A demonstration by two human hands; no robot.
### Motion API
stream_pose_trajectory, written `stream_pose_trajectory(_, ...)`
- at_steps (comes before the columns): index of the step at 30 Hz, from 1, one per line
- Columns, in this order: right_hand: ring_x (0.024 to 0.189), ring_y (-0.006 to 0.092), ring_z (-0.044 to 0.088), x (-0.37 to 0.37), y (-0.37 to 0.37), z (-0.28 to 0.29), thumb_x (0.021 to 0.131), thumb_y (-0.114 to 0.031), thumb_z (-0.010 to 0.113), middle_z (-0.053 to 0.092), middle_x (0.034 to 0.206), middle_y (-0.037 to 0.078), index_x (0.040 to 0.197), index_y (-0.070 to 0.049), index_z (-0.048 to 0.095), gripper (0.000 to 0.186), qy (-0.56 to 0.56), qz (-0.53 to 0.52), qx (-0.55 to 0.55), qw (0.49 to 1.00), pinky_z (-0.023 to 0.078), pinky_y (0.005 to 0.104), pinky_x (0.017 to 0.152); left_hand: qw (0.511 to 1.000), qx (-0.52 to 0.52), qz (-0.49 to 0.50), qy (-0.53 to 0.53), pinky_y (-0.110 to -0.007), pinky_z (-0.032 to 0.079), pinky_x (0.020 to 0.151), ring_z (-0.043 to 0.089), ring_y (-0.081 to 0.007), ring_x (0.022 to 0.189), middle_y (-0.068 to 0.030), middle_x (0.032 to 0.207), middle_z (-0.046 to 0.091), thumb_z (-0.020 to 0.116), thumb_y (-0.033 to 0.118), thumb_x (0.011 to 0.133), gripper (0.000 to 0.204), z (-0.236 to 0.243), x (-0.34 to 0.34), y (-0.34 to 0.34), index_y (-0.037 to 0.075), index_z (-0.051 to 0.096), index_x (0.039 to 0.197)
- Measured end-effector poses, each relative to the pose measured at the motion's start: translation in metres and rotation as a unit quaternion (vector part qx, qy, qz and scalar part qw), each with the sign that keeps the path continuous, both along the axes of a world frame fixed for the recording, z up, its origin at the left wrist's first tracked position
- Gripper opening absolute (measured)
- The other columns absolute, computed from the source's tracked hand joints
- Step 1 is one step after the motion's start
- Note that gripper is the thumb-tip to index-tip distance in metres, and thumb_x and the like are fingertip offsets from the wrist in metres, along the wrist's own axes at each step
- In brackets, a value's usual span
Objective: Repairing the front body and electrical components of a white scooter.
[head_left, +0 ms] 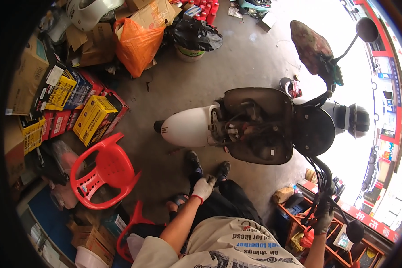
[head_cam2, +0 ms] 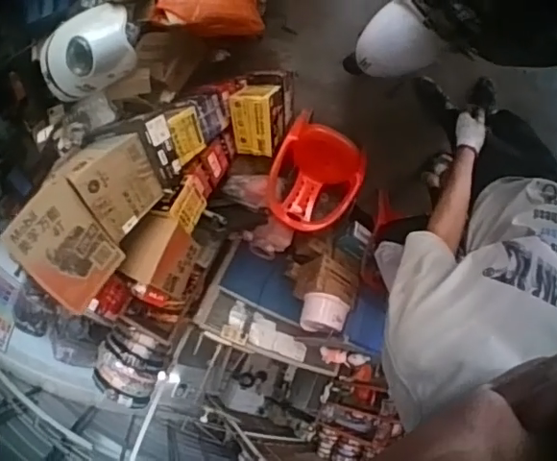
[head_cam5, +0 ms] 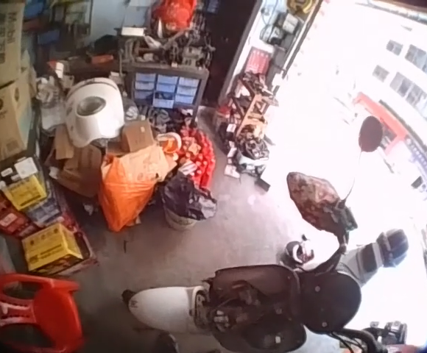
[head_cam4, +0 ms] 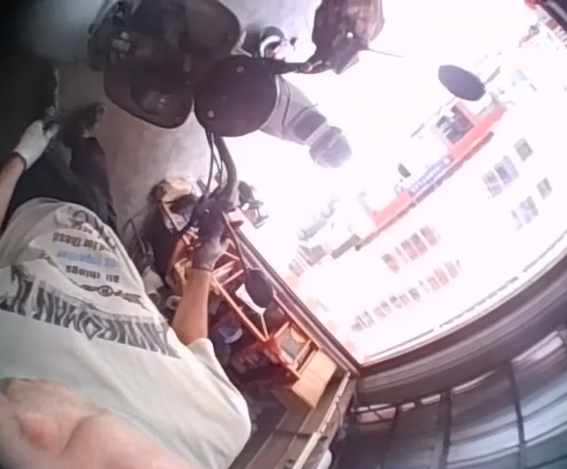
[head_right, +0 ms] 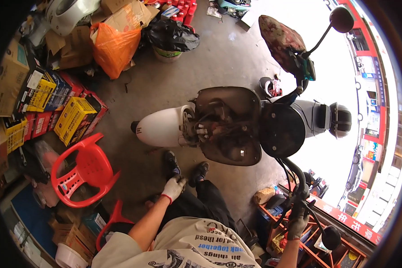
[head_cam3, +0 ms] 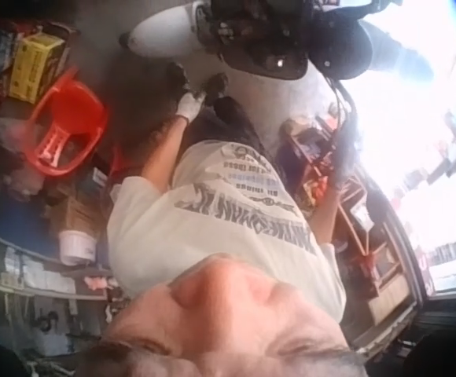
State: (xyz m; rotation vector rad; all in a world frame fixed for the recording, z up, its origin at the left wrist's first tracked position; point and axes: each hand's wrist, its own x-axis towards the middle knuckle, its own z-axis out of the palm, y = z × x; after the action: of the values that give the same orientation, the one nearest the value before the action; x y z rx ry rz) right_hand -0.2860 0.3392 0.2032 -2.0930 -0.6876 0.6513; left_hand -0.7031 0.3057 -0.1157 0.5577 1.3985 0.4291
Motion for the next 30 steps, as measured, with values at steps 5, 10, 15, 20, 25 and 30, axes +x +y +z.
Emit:
stream_pose_trajectory(5, 0.093, 0.0181, 0.066, 0.031, -0.018, 0.007, 0.098, -0.024, 0.06, 0.066, 0.112, 0.008, 0.132, -0.003, 0.053, 0.04, 0.045, 0.009, -0.006, 0.999, 0.054, 0.0296, 0.078, 0.999, -0.007, -0.031, -0.003, -0.037, 0.05, 0.065, 0.067, -0.0258, 0.069, -0.0124, 0.074, 0.067, 0.055, 0.033, 0.096, 0.028, -0.009, 0.008, -0.005, 0.007, 0.064, 0.1)
stream_pose_trajectory(10, 0.098, 0.0198, 0.065, 0.013, -0.009, 0.005, 0.098, -0.025, 0.061, 0.066, 0.111, 0.009, 0.13, -0.003, 0.054, 0.04, 0.018, -0.005, 0.02, 1.0, 0.054, 0.0314, 0.082, 0.999, 0.003, -0.036, -0.007, -0.037, 0.05, 0.064, 0.067, -0.0262, 0.068, -0.0123, 0.073, 0.067, 0.056, 0.032, 0.095, 0.028, -0.013, 0.015, -0.006, 0.006, 0.064, 0.1)
stream_pose_trajectory(15, 0.084, 0.0155, 0.062, 0.03, -0.023, -0.001, 0.098, -0.029, 0.06, 0.065, 0.1, 0.004, 0.121, -0.005, 0.057, 0.033, -0.032, -0.028, -0.008, 0.999, 0.049, 0.0292, 0.07, 0.998, 0.001, -0.058, 0.001, -0.038, 0.051, 0.065, 0.068, -0.0282, 0.072, -0.0141, 0.077, 0.068, 0.056, 0.033, 0.095, 0.027, -0.023, 0.018, -0.008, 0.008, 0.064, 0.1)
stream_pose_trajectory(20, 0.073, 0.0117, 0.062, 0.024, -0.024, -0.001, 0.099, -0.029, 0.059, 0.067, 0.093, 0.001, 0.121, -0.008, 0.058, 0.031, -0.053, -0.06, 0.002, 0.997, 0.048, 0.0263, 0.058, 0.998, -0.032, -0.054, -0.019, -0.036, 0.05, 0.063, 0.066, -0.0236, 0.067, -0.011, 0.074, 0.067, 0.056, 0.031, 0.096, 0.026, -0.019, 0.016, 0.0, 0.008, 0.065, 0.1)
stream_pose_trajectory(25, 0.081, 0.0134, 0.063, 0.009, -0.021, 0.004, 0.101, -0.026, 0.056, 0.066, 0.1, 0.004, 0.124, -0.006, 0.056, 0.031, -0.045, -0.069, -0.004, 0.997, 0.051, 0.0279, 0.067, 0.999, -0.033, 0.014, -0.007, -0.034, 0.048, 0.058, 0.062, -0.0189, 0.061, -0.0074, 0.069, 0.063, 0.056, 0.026, 0.096, 0.022, -0.033, 0.01, -0.007, 0.006, 0.065, 0.099)
stream_pose_trajectory(30, 0.089, 0.0185, 0.065, 0.022, -0.034, 0.013, 0.103, -0.024, 0.049, 0.065, 0.106, 0.007, 0.125, -0.004, 0.053, 0.03, -0.032, -0.066, -0.046, 0.996, 0.054, 0.0329, 0.077, 0.998, -0.05, 0.015, 0.029, -0.035, 0.046, 0.055, 0.061, -0.0196, 0.058, -0.0079, 0.068, 0.062, 0.056, 0.025, 0.096, 0.023, -0.029, 0.004, 0.004, 0.005, 0.066, 0.098)
